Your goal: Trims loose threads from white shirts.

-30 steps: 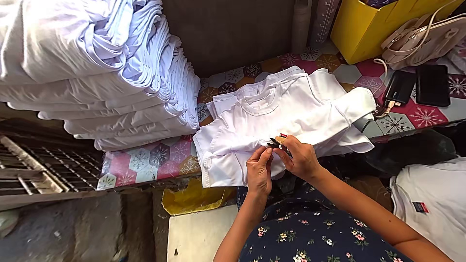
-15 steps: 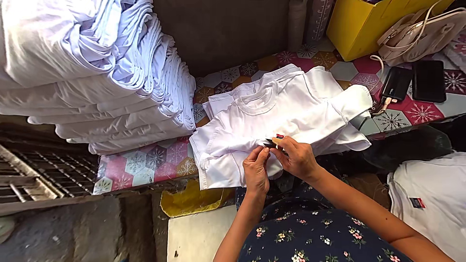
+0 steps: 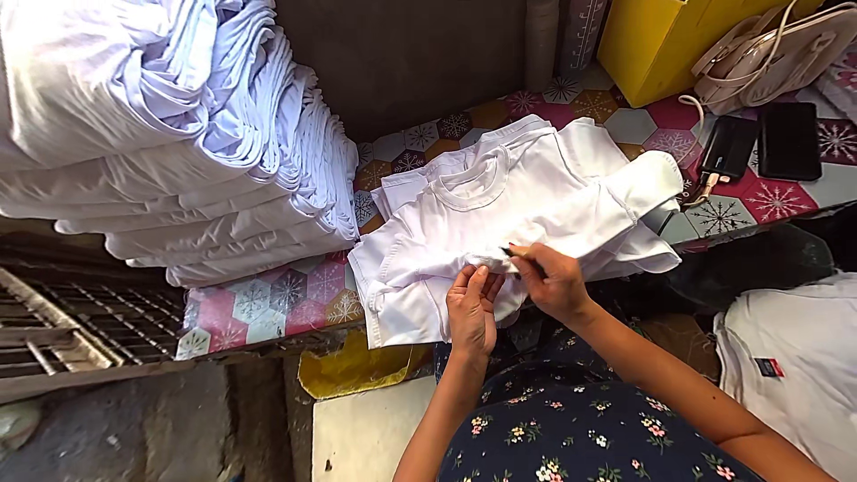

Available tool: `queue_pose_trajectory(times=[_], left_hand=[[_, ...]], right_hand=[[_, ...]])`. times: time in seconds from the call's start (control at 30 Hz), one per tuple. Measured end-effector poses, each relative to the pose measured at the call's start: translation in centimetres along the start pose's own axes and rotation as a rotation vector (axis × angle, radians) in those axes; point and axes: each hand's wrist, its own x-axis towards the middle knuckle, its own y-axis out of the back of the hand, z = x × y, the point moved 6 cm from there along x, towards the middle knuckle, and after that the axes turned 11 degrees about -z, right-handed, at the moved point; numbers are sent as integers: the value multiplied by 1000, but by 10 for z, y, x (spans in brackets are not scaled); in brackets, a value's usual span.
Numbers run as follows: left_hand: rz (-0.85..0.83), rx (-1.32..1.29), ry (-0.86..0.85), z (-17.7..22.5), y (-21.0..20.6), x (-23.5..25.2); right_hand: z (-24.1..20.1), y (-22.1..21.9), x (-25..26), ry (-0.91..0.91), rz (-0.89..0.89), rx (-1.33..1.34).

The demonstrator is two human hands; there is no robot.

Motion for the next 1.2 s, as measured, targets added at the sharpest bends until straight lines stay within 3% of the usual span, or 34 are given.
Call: queue_pose_trajectory(times=[0.07,0.3,0.43,0.6,0.93,1.2], left_hand=[[11,-18,10,5,-3,1],[40,-33,55,7,-8,0],[55,-58,50,9,-8,-2],[31,-6,44,10,-6,0],[-55,169,-14,10,-4,2],[-41,167,9,9,-4,1]], right_hand=[[12,10,-2,-46,30,42],[6,-2,-14,169,-17,-109],[12,-5,-12,83,12,-3],[18,-5,-10,-33,-101,209],[6,4,1,150,-204,142],[8,6,-5,124,-159,121]])
